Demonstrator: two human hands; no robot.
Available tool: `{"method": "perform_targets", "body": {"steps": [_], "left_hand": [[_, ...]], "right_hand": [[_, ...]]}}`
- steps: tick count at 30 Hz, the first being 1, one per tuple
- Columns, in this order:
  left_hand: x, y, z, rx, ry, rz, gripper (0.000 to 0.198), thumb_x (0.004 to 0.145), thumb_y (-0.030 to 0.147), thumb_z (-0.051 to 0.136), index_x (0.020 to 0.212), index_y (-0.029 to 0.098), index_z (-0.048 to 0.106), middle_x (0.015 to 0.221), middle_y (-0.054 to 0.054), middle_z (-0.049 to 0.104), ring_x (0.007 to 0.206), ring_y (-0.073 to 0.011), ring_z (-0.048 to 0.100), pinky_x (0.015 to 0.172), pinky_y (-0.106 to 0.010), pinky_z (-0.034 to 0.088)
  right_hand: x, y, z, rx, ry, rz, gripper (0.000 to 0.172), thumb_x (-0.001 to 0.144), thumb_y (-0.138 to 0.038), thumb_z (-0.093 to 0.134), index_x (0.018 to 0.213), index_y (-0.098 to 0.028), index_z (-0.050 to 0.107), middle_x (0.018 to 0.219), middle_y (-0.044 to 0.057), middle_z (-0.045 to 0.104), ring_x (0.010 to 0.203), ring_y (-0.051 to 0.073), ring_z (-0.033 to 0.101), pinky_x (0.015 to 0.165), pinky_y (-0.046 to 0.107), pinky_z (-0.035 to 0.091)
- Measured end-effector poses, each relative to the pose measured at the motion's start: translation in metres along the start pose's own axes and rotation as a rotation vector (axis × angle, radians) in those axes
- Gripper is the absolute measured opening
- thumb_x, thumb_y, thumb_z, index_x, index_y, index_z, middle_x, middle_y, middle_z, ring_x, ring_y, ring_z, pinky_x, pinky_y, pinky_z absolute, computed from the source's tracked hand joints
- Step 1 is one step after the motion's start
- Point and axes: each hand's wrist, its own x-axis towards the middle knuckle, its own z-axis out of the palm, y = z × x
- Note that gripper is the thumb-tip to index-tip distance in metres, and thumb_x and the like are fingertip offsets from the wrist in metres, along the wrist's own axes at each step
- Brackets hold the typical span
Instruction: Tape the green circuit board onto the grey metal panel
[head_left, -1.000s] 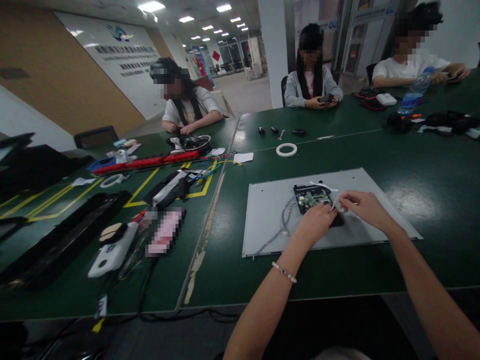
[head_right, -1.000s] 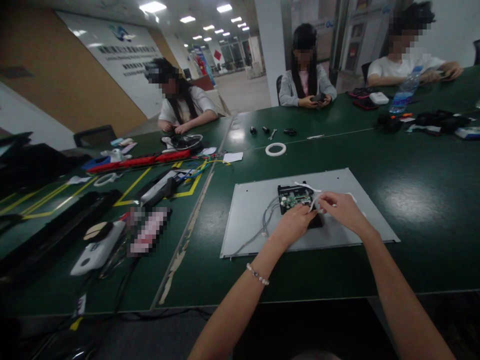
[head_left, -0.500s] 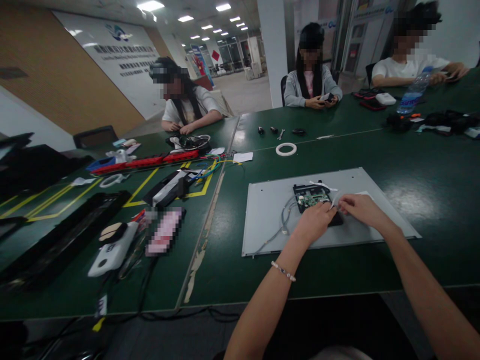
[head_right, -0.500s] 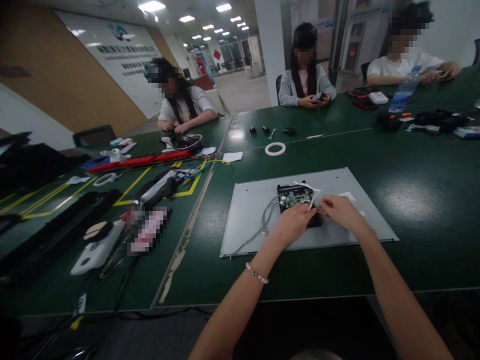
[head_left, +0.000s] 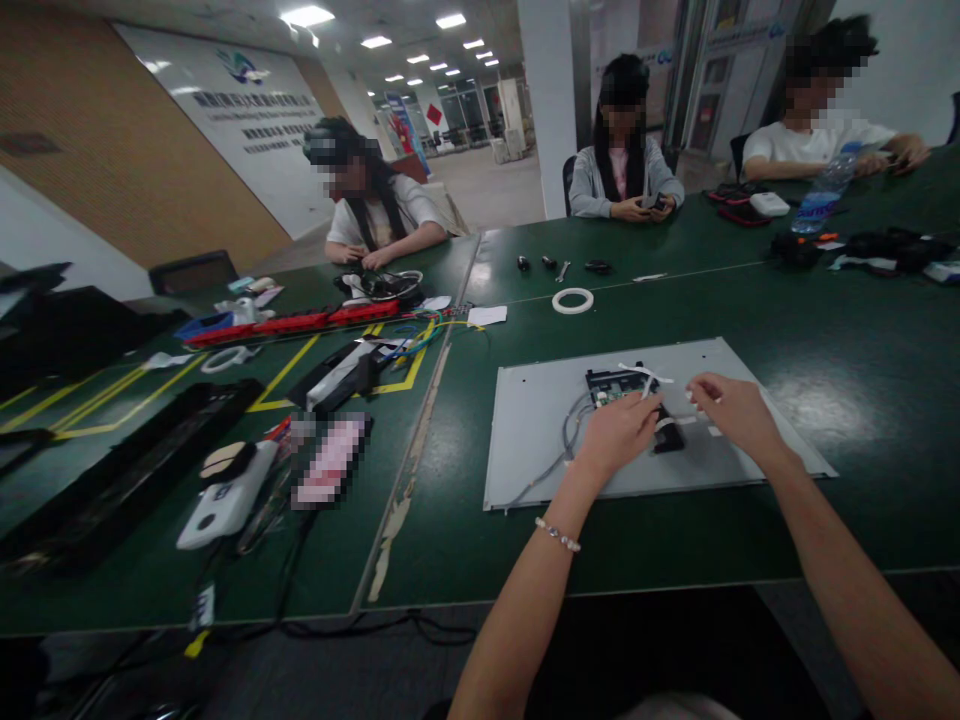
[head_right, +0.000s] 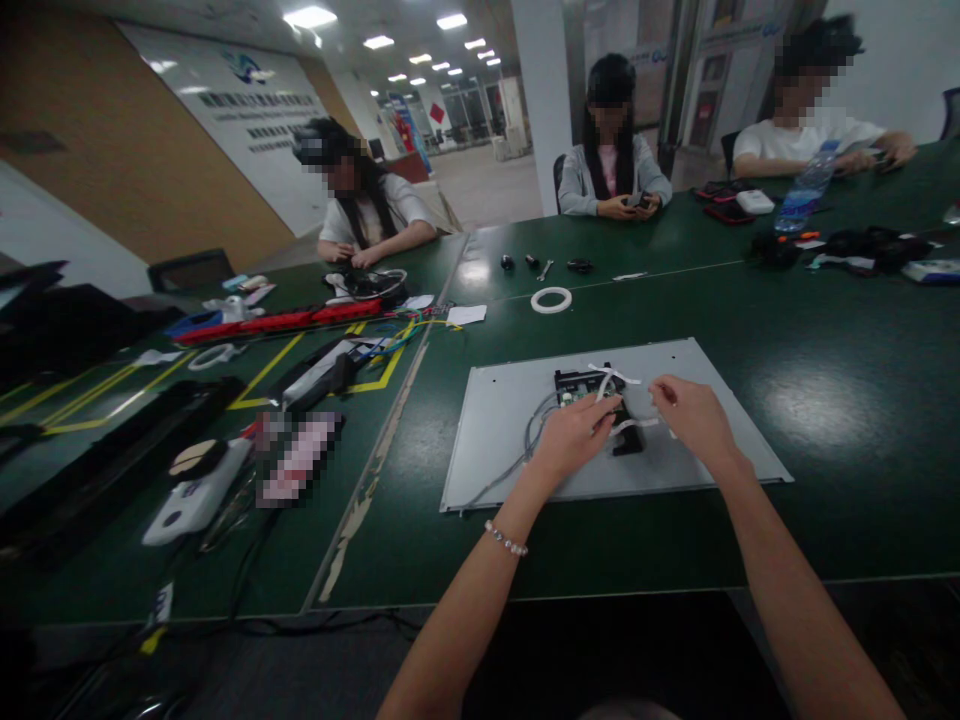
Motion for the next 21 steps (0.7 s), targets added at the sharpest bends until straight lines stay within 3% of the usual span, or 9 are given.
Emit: {"method": "perform_targets", "body": {"steps": [4, 9, 12, 17, 21], "left_hand": [[0.003, -0.003, -0.004, -0.321, 0.207, -0.076, 0.041, 0.098, 0.028, 0.035, 0.137, 0.021, 0.044, 0.132, -0.009, 0.057, 0.120, -0.0180, 0.053, 0.101, -0.035, 0.045], [0.005, -0.001, -0.008, -0.504, 0.210, -0.098, 0.045, 0.099, 0.023, 0.029, 0.143, 0.025, 0.036, 0.147, -0.006, 0.043, 0.136, -0.0180, 0.038, 0.112, -0.040, 0.035], [0.005, 0.001, -0.007, -0.526, 0.207, -0.111, 0.045, 0.100, 0.020, 0.026, 0.143, 0.026, 0.035, 0.148, -0.005, 0.042, 0.138, -0.0168, 0.036, 0.113, -0.040, 0.034], [0.006, 0.005, -0.006, -0.549, 0.211, -0.172, 0.052, 0.099, 0.016, 0.030, 0.149, 0.027, 0.019, 0.140, -0.011, 0.051, 0.125, -0.0170, 0.051, 0.104, -0.041, 0.044], [0.009, 0.003, -0.005, -0.774, 0.358, -0.320, 0.073, 0.095, 0.017, 0.046, 0.150, 0.027, 0.001, 0.129, -0.014, 0.060, 0.108, -0.0177, 0.063, 0.094, -0.039, 0.050]], "right_hand": [[-0.006, -0.027, 0.003, 0.269, 0.090, -0.088, 0.033, 0.090, -0.043, 0.046, 0.098, -0.018, 0.065, 0.086, 0.006, 0.069, 0.077, 0.017, 0.066, 0.071, 0.028, 0.049], [-0.016, -0.059, 0.015, 0.510, -0.017, -0.194, 0.040, 0.088, -0.043, 0.052, 0.122, -0.021, 0.057, 0.115, 0.008, 0.065, 0.105, 0.020, 0.062, 0.086, 0.032, 0.051], [-0.018, -0.064, 0.023, 0.639, -0.138, -0.179, 0.049, 0.085, -0.042, 0.058, 0.129, -0.022, 0.051, 0.109, 0.007, 0.067, 0.101, 0.019, 0.063, 0.089, 0.034, 0.051], [-0.017, -0.058, 0.029, 0.717, -0.177, -0.061, 0.039, 0.080, -0.044, 0.063, 0.109, -0.018, 0.062, 0.088, 0.006, 0.071, 0.083, 0.019, 0.067, 0.078, 0.032, 0.053], [-0.015, -0.057, 0.026, 0.703, -0.126, -0.011, 0.035, 0.078, -0.048, 0.065, 0.094, -0.016, 0.066, 0.084, 0.007, 0.071, 0.078, 0.020, 0.068, 0.066, 0.029, 0.054]]}}
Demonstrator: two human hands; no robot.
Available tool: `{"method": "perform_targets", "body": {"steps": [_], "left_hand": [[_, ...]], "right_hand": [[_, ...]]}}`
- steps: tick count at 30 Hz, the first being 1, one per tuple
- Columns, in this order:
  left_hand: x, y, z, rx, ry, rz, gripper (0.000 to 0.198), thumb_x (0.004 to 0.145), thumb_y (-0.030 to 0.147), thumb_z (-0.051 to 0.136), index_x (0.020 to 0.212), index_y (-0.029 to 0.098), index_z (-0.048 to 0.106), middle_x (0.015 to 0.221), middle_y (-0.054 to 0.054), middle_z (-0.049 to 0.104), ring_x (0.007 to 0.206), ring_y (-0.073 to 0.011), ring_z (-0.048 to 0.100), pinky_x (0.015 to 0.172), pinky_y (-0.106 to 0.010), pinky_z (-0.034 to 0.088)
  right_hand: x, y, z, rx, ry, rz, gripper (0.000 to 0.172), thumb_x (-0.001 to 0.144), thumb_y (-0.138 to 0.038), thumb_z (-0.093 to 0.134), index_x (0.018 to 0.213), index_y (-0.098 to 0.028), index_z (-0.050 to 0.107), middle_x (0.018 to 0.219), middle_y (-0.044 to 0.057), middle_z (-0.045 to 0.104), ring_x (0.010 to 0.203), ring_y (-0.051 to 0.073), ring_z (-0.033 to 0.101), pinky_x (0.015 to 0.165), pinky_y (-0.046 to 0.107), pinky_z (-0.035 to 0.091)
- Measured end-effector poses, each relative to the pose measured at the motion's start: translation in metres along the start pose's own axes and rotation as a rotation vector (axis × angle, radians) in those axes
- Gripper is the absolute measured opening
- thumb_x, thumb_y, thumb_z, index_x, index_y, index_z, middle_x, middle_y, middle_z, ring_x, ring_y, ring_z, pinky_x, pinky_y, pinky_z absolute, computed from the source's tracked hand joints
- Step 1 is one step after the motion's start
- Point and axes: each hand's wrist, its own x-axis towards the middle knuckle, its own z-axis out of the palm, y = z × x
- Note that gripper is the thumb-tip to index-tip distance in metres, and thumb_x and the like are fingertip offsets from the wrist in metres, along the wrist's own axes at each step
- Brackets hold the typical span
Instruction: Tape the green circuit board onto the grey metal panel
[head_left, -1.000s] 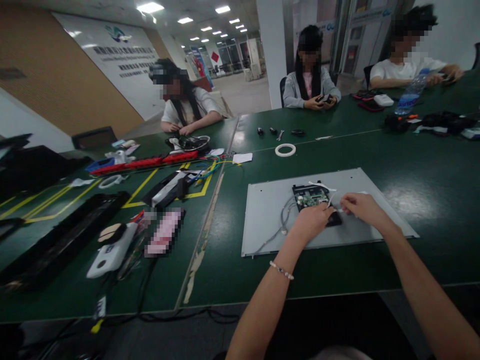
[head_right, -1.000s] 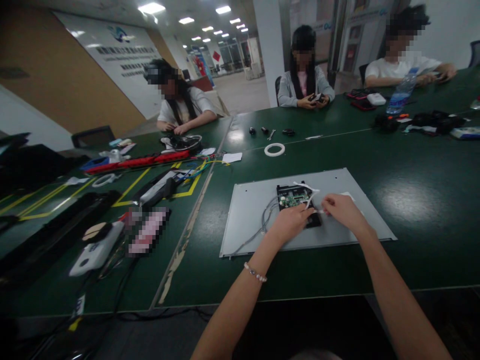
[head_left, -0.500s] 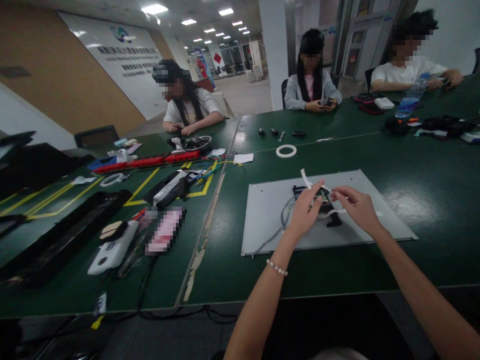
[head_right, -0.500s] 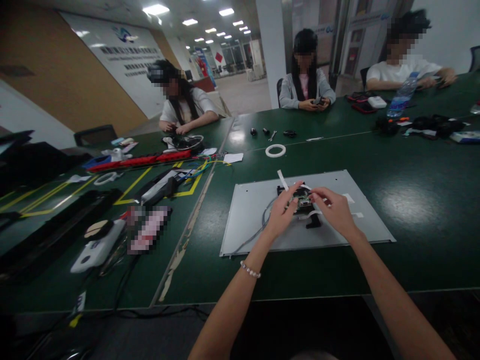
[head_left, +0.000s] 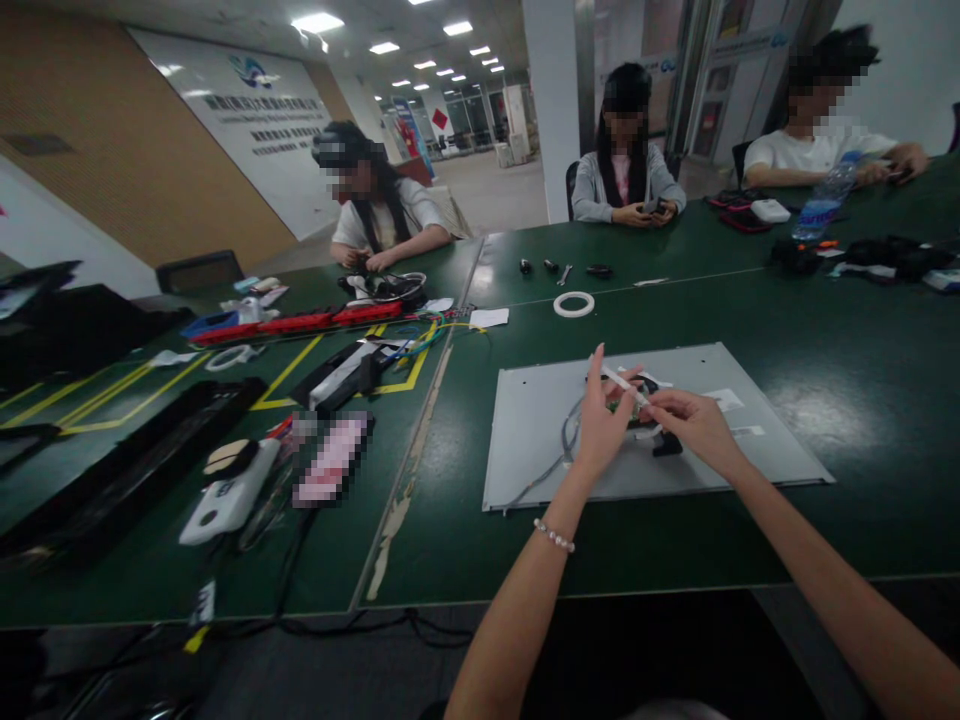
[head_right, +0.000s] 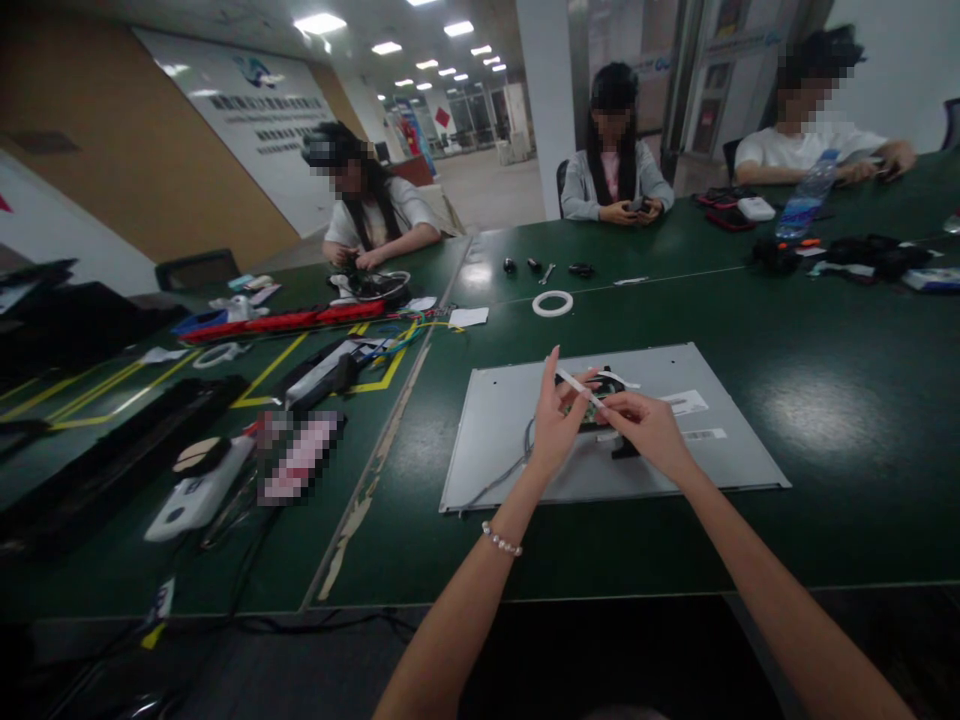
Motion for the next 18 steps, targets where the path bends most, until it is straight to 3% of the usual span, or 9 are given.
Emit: {"method": "perform_targets", "body": {"steps": [3, 7, 11, 14, 18], "left_hand": [[0.003, -0.003, -0.001, -0.188, 0.138, -0.068, 0.080, 0.093, 0.020, 0.052, 0.151, 0.025, -0.003, 0.116, -0.012, 0.068, 0.094, -0.0158, 0.068, 0.089, -0.035, 0.052], [0.005, -0.009, -0.004, -0.257, 0.189, -0.082, 0.075, 0.093, 0.025, 0.052, 0.152, 0.025, 0.005, 0.102, -0.007, 0.073, 0.083, -0.0127, 0.070, 0.087, -0.032, 0.053], [0.006, -0.014, -0.006, -0.222, 0.158, -0.045, 0.054, 0.092, 0.028, 0.053, 0.142, 0.020, 0.036, 0.100, -0.007, 0.074, 0.087, -0.0146, 0.071, 0.084, -0.031, 0.054], [0.007, -0.016, -0.010, -0.138, 0.161, 0.002, 0.029, 0.090, 0.030, 0.054, 0.114, 0.015, 0.063, 0.099, -0.009, 0.073, 0.092, -0.0171, 0.070, 0.084, -0.031, 0.054], [0.008, -0.013, -0.020, 0.032, 0.171, 0.064, 0.022, 0.091, 0.026, 0.052, 0.097, 0.017, 0.071, 0.099, -0.007, 0.073, 0.091, -0.0166, 0.068, 0.083, -0.030, 0.054]], "right_hand": [[-0.001, -0.002, -0.001, -0.026, 0.008, 0.003, 0.037, 0.079, -0.050, 0.063, 0.093, -0.016, 0.067, 0.083, 0.008, 0.071, 0.077, 0.021, 0.067, 0.054, 0.026, 0.050], [-0.001, -0.001, -0.001, -0.079, -0.002, 0.001, 0.037, 0.080, -0.050, 0.061, 0.092, -0.016, 0.068, 0.080, 0.008, 0.070, 0.074, 0.020, 0.067, 0.052, 0.026, 0.050], [-0.001, 0.000, -0.001, -0.078, 0.003, 0.016, 0.036, 0.082, -0.048, 0.060, 0.095, -0.016, 0.068, 0.082, 0.007, 0.070, 0.076, 0.020, 0.067, 0.055, 0.026, 0.052], [0.000, 0.001, 0.000, -0.041, 0.013, 0.027, 0.035, 0.083, -0.047, 0.058, 0.099, -0.017, 0.067, 0.086, 0.007, 0.071, 0.081, 0.021, 0.068, 0.055, 0.027, 0.053], [0.000, 0.003, 0.001, -0.030, 0.010, 0.015, 0.037, 0.082, -0.047, 0.058, 0.104, -0.020, 0.068, 0.091, 0.007, 0.071, 0.080, 0.022, 0.068, 0.056, 0.028, 0.053]]}}
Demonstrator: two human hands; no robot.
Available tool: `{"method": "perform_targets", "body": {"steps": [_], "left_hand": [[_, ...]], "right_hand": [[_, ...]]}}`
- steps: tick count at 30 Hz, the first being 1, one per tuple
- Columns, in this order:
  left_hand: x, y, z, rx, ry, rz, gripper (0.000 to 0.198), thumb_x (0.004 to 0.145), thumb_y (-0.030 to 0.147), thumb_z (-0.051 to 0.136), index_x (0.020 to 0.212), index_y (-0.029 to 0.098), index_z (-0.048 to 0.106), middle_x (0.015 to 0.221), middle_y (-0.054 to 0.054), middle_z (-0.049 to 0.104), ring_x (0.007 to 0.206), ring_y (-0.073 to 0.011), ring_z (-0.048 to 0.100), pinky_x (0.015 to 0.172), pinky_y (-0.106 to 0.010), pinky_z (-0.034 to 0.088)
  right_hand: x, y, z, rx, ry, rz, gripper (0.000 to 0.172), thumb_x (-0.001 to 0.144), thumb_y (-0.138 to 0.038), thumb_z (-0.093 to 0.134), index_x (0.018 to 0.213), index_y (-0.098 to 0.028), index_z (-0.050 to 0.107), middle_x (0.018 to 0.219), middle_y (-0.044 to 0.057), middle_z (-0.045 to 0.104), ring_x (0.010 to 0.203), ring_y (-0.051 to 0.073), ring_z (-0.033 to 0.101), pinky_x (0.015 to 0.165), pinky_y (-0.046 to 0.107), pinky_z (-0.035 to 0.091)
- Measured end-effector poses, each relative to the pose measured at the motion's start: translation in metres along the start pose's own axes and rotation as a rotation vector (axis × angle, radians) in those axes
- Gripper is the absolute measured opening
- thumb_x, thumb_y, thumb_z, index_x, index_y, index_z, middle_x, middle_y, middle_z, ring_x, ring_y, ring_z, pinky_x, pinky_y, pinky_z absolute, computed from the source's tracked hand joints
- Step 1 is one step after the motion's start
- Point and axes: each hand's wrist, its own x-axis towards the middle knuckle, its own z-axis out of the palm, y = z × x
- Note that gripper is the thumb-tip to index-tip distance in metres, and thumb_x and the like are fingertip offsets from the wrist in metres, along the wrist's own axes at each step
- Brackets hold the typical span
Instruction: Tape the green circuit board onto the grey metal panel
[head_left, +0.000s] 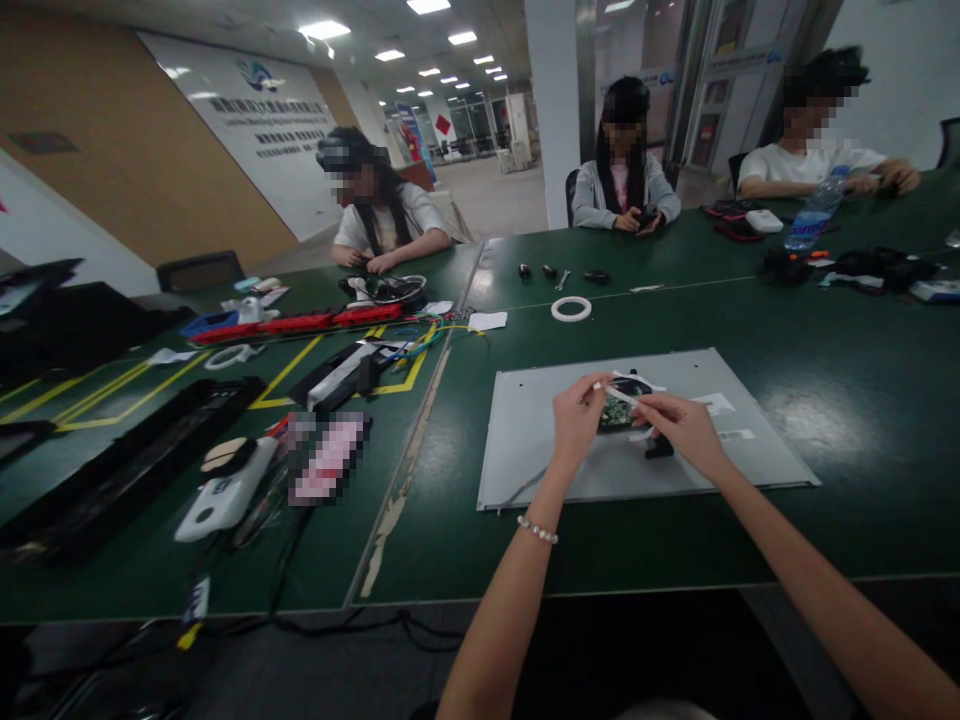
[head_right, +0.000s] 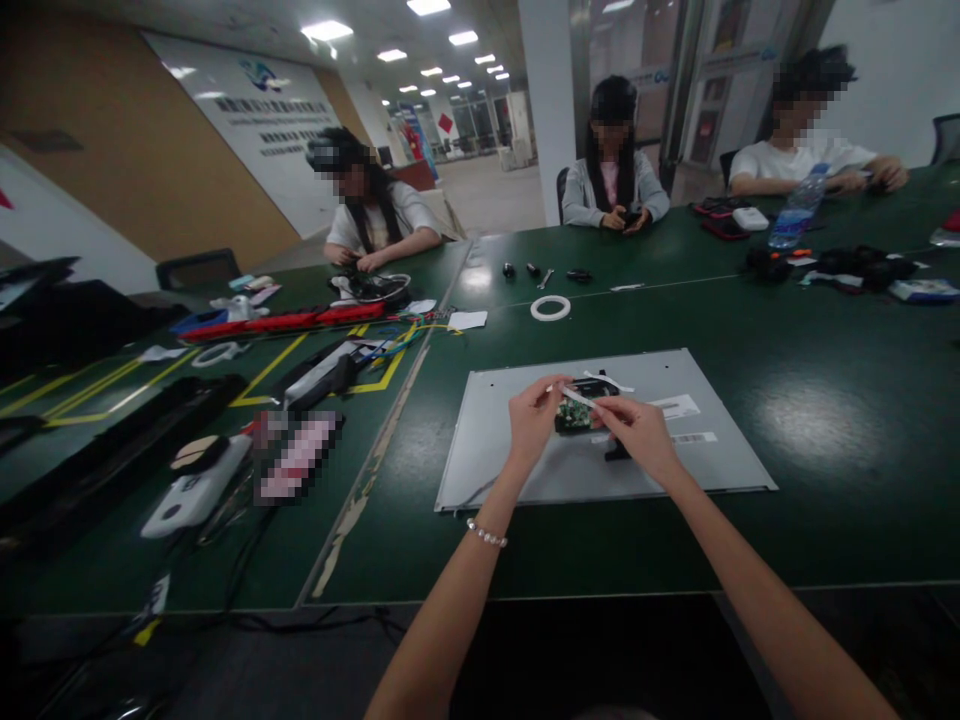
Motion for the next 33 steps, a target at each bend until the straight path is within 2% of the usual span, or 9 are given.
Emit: {"method": "perform_targets", "body": {"steps": [3, 7, 10, 15, 19, 21, 25, 28, 33], "left_hand": [[0.000, 0.004, -0.012, 0.070, -0.004, 0.081, 0.020, 0.088, 0.022, 0.055, 0.098, 0.019, 0.072, 0.104, -0.007, 0.071, 0.095, -0.0161, 0.065, 0.076, -0.026, 0.054], [-0.003, 0.006, -0.033, 0.199, -0.007, 0.115, 0.018, 0.087, 0.022, 0.057, 0.096, 0.019, 0.073, 0.093, -0.005, 0.069, 0.081, -0.0131, 0.063, 0.067, -0.023, 0.052], [-0.005, 0.000, -0.048, 0.287, 0.003, 0.056, 0.019, 0.088, 0.019, 0.055, 0.098, 0.019, 0.071, 0.090, -0.004, 0.070, 0.077, -0.0124, 0.062, 0.071, -0.024, 0.051], [-0.006, -0.020, -0.066, 0.500, 0.002, -0.092, 0.026, 0.088, 0.020, 0.054, 0.112, 0.020, 0.062, 0.079, -0.001, 0.066, 0.071, -0.0139, 0.061, 0.073, -0.027, 0.048], [-0.009, -0.034, -0.071, 0.649, -0.038, -0.181, 0.024, 0.086, 0.019, 0.055, 0.109, 0.021, 0.057, 0.078, 0.000, 0.065, 0.075, -0.0157, 0.062, 0.074, -0.027, 0.045], [-0.011, -0.037, -0.072, 0.691, -0.072, -0.200, 0.019, 0.085, 0.019, 0.057, 0.104, 0.021, 0.057, 0.078, 0.000, 0.065, 0.076, -0.0159, 0.062, 0.074, -0.027, 0.044], [-0.011, -0.041, -0.071, 0.789, -0.147, -0.156, 0.008, 0.087, 0.021, 0.055, 0.093, 0.022, 0.060, 0.081, -0.002, 0.065, 0.080, -0.0171, 0.060, 0.076, -0.028, 0.044], [-0.010, -0.042, -0.071, 0.813, -0.193, -0.068, 0.014, 0.090, 0.023, 0.050, 0.089, 0.021, 0.064, 0.084, -0.004, 0.065, 0.087, -0.0189, 0.060, 0.081, -0.030, 0.044], [-0.009, -0.045, -0.072, 0.759, -0.110, -0.026, 0.019, 0.091, 0.020, 0.047, 0.094, 0.019, 0.066, 0.088, -0.006, 0.065, 0.088, -0.0189, 0.060, 0.084, -0.032, 0.046]], "right_hand": [[0.000, 0.001, 0.001, -0.069, 0.043, -0.056, 0.034, 0.082, -0.045, 0.059, 0.101, -0.019, 0.070, 0.092, 0.007, 0.070, 0.081, 0.021, 0.067, 0.061, 0.029, 0.054], [-0.005, -0.007, 0.010, -0.119, 0.056, -0.113, 0.032, 0.083, -0.039, 0.059, 0.105, -0.018, 0.068, 0.089, 0.006, 0.069, 0.076, 0.017, 0.065, 0.066, 0.028, 0.053], [-0.009, -0.018, 0.026, -0.062, -0.004, -0.111, 0.037, 0.085, -0.034, 0.056, 0.118, -0.018, 0.061, 0.082, 0.003, 0.068, 0.069, 0.015, 0.064, 0.061, 0.026, 0.052], [-0.008, -0.027, 0.052, -0.281, -0.090, -0.270, 0.021, 0.085, -0.021, 0.052, 0.097, -0.018, 0.068, 0.095, 0.005, 0.068, 0.081, 0.015, 0.064, 0.069, 0.026, 0.050], [-0.008, -0.019, 0.062, -0.391, -0.214, -0.348, 0.036, 0.075, -0.008, 0.054, 0.105, -0.019, 0.069, 0.101, 0.004, 0.068, 0.085, 0.015, 0.064, 0.076, 0.026, 0.049], [-0.010, -0.013, 0.064, -0.423, -0.229, -0.348, 0.034, 0.076, -0.008, 0.055, 0.104, -0.019, 0.071, 0.097, 0.004, 0.069, 0.085, 0.015, 0.064, 0.078, 0.027, 0.049], [-0.013, -0.006, 0.065, -0.475, -0.214, -0.344, 0.023, 0.086, -0.019, 0.054, 0.099, -0.019, 0.073, 0.095, 0.004, 0.069, 0.085, 0.015, 0.064, 0.081, 0.029, 0.049], [-0.014, -0.004, 0.065, -0.500, -0.178, -0.385, 0.021, 0.089, -0.021, 0.054, 0.098, -0.020, 0.073, 0.102, 0.005, 0.066, 0.090, 0.015, 0.063, 0.084, 0.029, 0.049], [-0.014, -0.001, 0.069, -0.525, -0.100, -0.498, 0.021, 0.089, -0.017, 0.053, 0.098, -0.018, 0.072, 0.114, 0.008, 0.062, 0.101, 0.017, 0.061, 0.091, 0.032, 0.049]]}}
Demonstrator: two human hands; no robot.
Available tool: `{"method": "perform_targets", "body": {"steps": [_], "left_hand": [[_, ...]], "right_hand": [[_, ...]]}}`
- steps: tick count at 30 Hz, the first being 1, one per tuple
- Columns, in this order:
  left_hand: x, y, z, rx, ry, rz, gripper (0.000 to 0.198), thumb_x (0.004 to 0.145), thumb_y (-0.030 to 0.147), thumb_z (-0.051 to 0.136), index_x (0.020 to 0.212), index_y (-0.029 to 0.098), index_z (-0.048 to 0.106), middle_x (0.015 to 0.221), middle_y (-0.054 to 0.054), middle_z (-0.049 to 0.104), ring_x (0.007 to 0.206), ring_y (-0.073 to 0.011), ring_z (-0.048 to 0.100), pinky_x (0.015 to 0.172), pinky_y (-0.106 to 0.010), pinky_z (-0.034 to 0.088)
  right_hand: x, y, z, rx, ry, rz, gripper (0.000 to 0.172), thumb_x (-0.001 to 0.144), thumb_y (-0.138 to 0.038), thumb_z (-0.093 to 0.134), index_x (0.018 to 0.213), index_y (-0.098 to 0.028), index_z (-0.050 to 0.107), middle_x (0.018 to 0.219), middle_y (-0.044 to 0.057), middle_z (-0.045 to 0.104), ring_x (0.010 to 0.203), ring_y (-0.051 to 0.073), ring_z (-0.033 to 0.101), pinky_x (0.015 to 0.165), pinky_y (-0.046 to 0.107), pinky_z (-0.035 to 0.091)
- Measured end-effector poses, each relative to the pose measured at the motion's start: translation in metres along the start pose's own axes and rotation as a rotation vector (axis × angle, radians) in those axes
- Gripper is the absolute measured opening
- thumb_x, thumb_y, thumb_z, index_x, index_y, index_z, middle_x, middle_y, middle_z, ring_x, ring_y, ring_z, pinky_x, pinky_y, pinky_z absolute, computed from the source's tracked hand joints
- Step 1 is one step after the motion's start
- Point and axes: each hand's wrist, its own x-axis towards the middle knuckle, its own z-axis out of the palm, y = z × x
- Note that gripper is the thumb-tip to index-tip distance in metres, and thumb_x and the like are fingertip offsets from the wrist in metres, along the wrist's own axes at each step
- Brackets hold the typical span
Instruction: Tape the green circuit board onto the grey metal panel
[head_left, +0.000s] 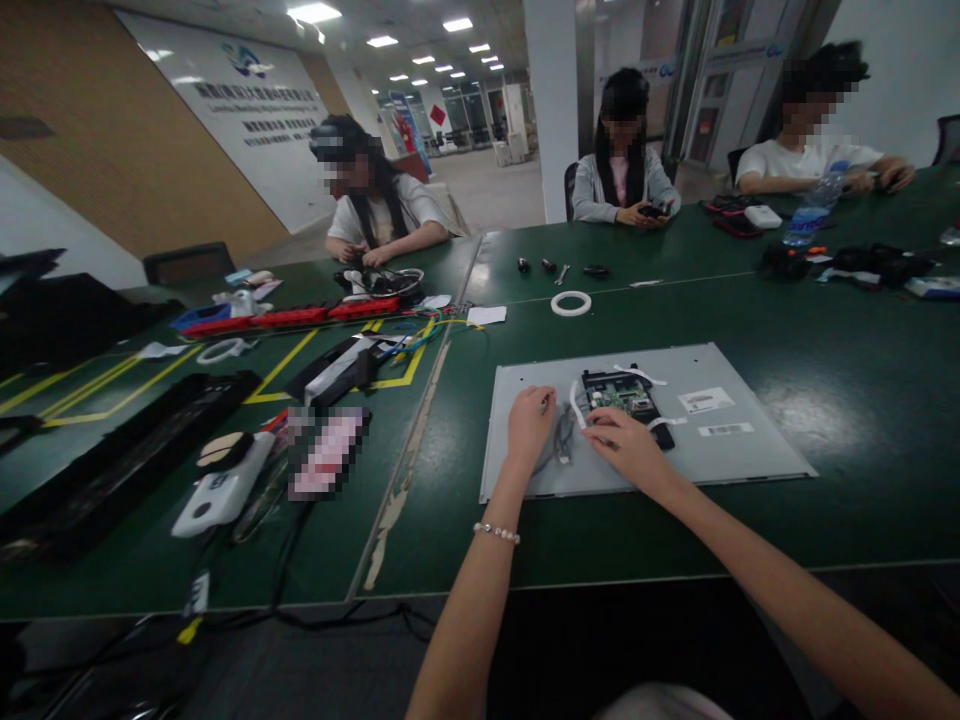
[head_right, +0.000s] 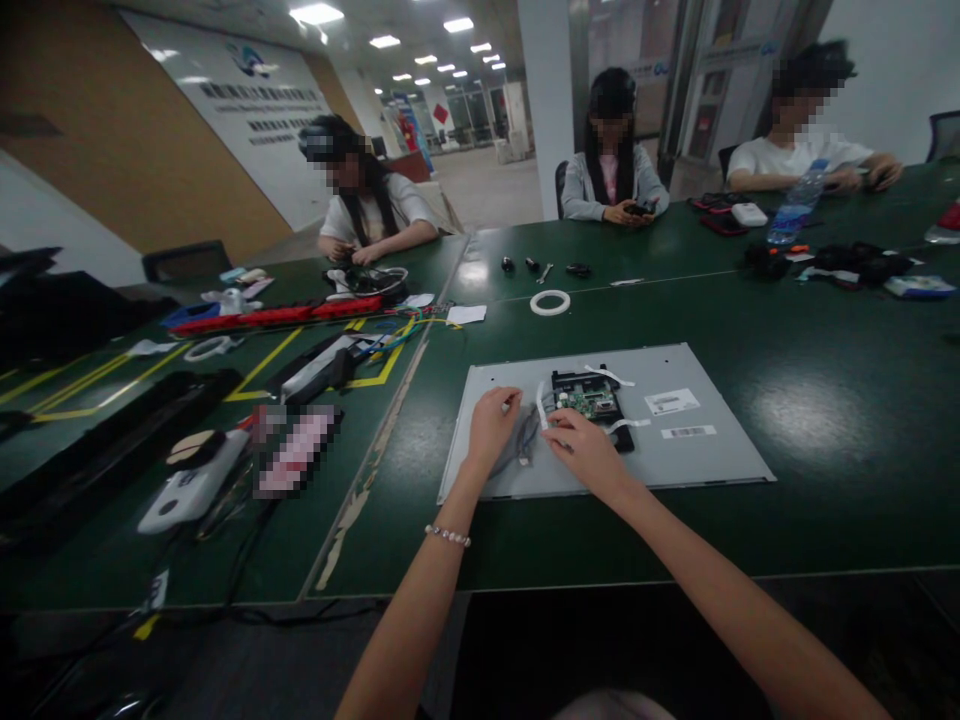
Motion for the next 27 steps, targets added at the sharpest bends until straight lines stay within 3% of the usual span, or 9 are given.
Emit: {"method": "perform_targets", "body": {"steps": [7, 13, 20, 27], "left_hand": [[-0.003, 0.009, -0.005, -0.022, 0.137, 0.116, 0.025, 0.091, 0.016, 0.046, 0.113, 0.017, 0.060, 0.103, -0.008, 0.063, 0.102, -0.0199, 0.057, 0.093, -0.035, 0.045], [-0.007, 0.019, -0.003, 0.089, -0.024, 0.239, 0.022, 0.090, 0.015, 0.048, 0.106, 0.018, 0.063, 0.103, -0.007, 0.067, 0.102, -0.0211, 0.058, 0.092, -0.036, 0.045], [-0.012, 0.021, 0.002, 0.167, -0.144, 0.157, 0.027, 0.090, 0.030, 0.054, 0.113, 0.020, 0.061, 0.104, -0.008, 0.070, 0.098, -0.0224, 0.064, 0.096, -0.038, 0.042], [-0.014, 0.022, 0.006, 0.126, -0.186, 0.085, 0.032, 0.087, 0.026, 0.056, 0.118, 0.021, 0.057, 0.121, -0.010, 0.065, 0.115, -0.0239, 0.058, 0.107, -0.043, 0.032]], "right_hand": [[0.002, 0.004, 0.007, 0.012, -0.018, -0.041, 0.027, 0.090, -0.012, 0.048, 0.103, -0.016, 0.071, 0.110, 0.008, 0.066, 0.102, 0.017, 0.062, 0.097, 0.035, 0.048], [0.004, 0.006, 0.008, 0.013, -0.008, -0.002, 0.025, 0.089, -0.011, 0.049, 0.101, -0.017, 0.070, 0.110, 0.007, 0.067, 0.103, 0.017, 0.062, 0.097, 0.035, 0.048], [0.004, 0.002, 0.009, -0.078, -0.038, 0.004, 0.024, 0.090, -0.013, 0.049, 0.103, -0.016, 0.069, 0.111, 0.007, 0.067, 0.104, 0.017, 0.061, 0.096, 0.034, 0.048], [0.003, -0.004, 0.003, -0.211, -0.119, -0.020, 0.028, 0.089, -0.013, 0.049, 0.106, -0.018, 0.070, 0.112, 0.006, 0.067, 0.102, 0.020, 0.059, 0.095, 0.039, 0.047]]}}
